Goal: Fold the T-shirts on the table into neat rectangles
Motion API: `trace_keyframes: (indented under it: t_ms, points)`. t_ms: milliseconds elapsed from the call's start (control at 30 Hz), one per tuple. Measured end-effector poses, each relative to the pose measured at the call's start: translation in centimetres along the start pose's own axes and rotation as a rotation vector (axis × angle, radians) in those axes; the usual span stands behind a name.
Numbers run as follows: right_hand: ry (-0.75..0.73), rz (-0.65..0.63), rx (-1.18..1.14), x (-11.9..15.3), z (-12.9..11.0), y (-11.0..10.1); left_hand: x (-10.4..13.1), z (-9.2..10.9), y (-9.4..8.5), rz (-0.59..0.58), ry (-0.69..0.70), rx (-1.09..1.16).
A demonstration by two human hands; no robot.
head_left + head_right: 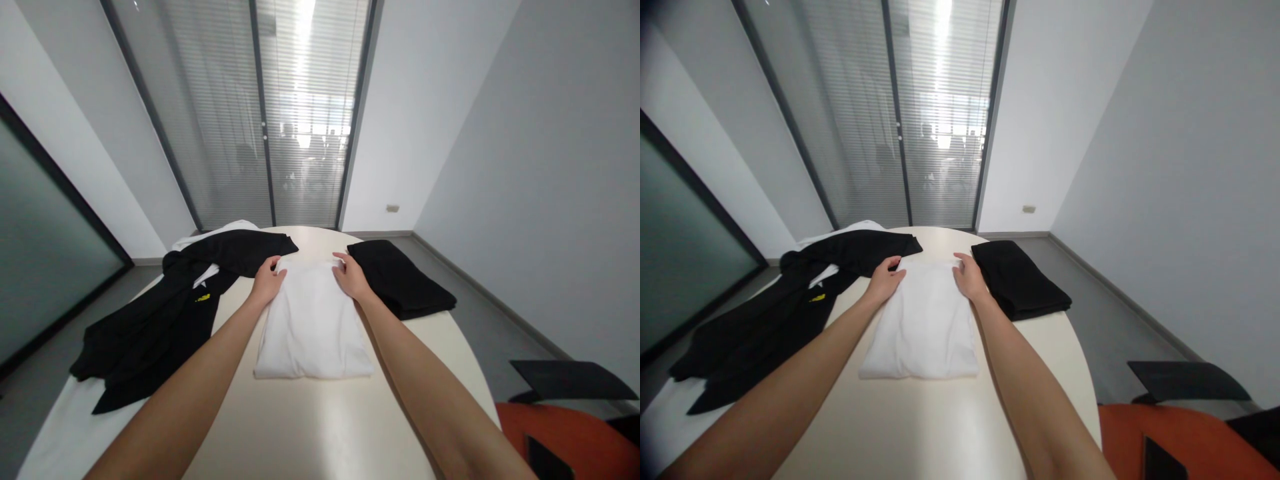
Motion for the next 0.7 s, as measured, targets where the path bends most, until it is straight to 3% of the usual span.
trace_keyframes:
  t_ms: [100,233,400,533,700]
  points:
    - [0.021,-0.002,0.077,0.5,-0.1,-0.2,0.4,-0.2,-0.4,-0.010,-0.049,-0.117]
    - [0.192,-0.031,0.165,0.8,-0.6,-1.7,1.2,0.0,-1.2,-0.149,-0.133,-0.277]
    - [0.360,-0.331,0.212,1.5,-2.4,-3.2,3.6,0.5,-2.8,-0.289,-0.151,-0.428]
    - [0.246,-0.534,0.327,3.0,-5.4,-3.5,6.5,0.9,-3.3,-0.350,0.012,-0.594]
    - [0.153,-0.656,0.555,5.0,-8.3,-1.9,7.8,1.0,-2.7,-0.233,0.166,-0.587]
Point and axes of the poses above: each hand's wrist, its own x-axis away from the middle knuckle, its own y-axis out of the palm, z = x × y, the point moved 4 cm from there along -x, towards the middle knuckle, and after that the axes turned 11 degrees about -y, right-handed, at the moved point
